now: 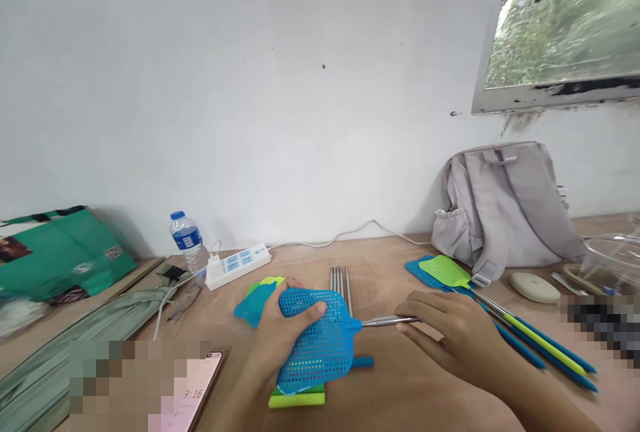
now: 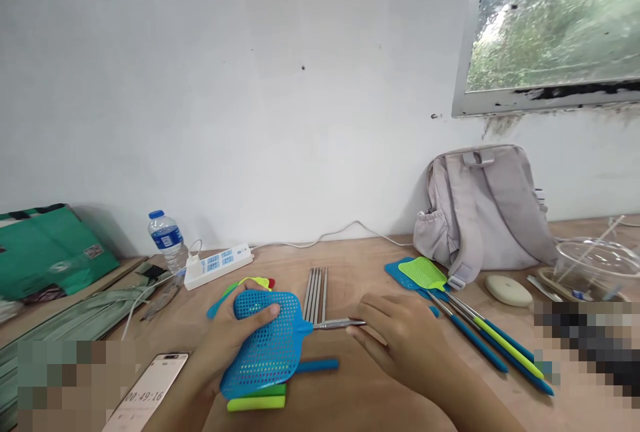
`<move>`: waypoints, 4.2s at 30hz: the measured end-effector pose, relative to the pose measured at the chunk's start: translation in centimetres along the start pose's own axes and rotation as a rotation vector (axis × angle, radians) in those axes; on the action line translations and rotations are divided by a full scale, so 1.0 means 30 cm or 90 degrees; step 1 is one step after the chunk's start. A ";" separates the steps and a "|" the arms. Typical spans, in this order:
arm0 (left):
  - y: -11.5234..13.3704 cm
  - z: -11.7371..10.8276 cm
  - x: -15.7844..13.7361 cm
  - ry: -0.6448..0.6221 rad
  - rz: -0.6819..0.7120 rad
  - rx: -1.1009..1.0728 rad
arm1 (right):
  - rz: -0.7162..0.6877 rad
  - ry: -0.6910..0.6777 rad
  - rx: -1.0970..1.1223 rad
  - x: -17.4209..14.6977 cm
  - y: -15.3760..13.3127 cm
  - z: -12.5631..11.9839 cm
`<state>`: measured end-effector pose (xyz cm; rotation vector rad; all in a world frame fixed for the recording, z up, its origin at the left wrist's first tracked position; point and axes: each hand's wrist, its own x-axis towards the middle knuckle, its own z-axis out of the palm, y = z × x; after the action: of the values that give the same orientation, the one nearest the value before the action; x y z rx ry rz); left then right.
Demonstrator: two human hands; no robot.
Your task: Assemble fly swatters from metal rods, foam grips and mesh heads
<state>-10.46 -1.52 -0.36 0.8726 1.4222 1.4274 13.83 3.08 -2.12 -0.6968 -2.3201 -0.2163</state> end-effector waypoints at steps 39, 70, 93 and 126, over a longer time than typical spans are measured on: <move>-0.004 -0.063 0.051 -0.208 0.664 0.859 | 0.006 -0.045 -0.031 0.016 0.016 0.054; -0.010 -0.097 0.089 -0.187 0.815 0.978 | 0.093 -0.067 0.124 0.041 -0.050 0.109; 0.081 -0.296 0.127 -0.189 0.535 0.851 | 0.095 -0.186 0.120 -0.025 0.217 -0.081; -0.010 -0.132 0.138 -0.066 1.026 0.938 | 0.187 -0.277 0.139 0.007 0.153 -0.094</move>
<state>-15.50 0.96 -1.48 3.4693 1.4945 0.8456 17.81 6.09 -0.06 -1.0377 -2.5495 0.3507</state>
